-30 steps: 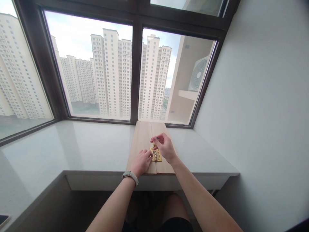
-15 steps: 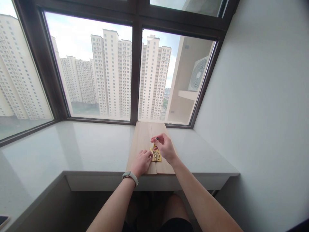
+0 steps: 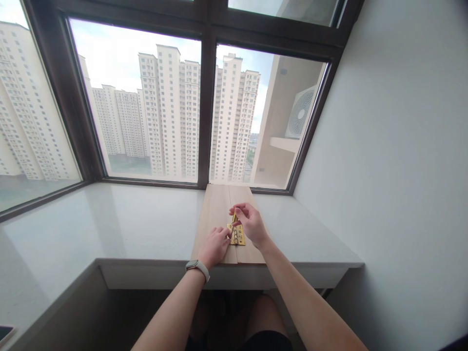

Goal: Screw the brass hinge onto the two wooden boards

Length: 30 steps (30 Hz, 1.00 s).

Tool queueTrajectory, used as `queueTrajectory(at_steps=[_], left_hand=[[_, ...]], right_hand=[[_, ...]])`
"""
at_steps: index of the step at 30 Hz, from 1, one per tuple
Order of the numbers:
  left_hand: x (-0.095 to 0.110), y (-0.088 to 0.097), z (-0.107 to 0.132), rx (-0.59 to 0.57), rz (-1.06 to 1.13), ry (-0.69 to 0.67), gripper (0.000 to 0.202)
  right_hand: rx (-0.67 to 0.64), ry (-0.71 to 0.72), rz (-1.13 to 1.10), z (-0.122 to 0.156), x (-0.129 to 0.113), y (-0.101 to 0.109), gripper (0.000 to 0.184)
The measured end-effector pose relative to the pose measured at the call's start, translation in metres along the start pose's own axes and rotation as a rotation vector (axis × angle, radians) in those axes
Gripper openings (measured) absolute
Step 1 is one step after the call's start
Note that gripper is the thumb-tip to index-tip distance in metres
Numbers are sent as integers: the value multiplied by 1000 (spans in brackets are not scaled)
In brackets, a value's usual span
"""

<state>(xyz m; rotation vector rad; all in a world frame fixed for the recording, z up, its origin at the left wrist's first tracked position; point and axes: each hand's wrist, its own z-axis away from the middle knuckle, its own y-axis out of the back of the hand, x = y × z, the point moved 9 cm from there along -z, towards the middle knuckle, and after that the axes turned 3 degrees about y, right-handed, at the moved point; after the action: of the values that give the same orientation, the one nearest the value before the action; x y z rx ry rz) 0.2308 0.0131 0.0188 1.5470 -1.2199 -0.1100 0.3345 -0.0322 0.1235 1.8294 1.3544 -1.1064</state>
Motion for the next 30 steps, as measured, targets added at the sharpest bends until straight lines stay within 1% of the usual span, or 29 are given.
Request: queueTrajectory(at_steps=[4,11,14,18,21,24,30], left_hand=[[0,1,0,3,7,-7,10],[0,1,0,-1,8,2,11],[1,1,0,4,5,-4,10],[1,0,0,0,3,-6,11],[1,0,0,-9,-8,10,12],[1,0,0,-9,-8,14,12],[1,0,0,2,7,-5,11]], right_hand=[[52,1,19,0,3,5,44],[-32,-16,-6,1,-3,-3,43],[-43,-34,-17,2,-5,-5,42],[-8,-5,6,2,-5,-2,40],[20,-11,1,3,-1,1,44],[-4,-19,-11,3,1,-1,45],[-77,-33,-50,5,-3,-8,39]])
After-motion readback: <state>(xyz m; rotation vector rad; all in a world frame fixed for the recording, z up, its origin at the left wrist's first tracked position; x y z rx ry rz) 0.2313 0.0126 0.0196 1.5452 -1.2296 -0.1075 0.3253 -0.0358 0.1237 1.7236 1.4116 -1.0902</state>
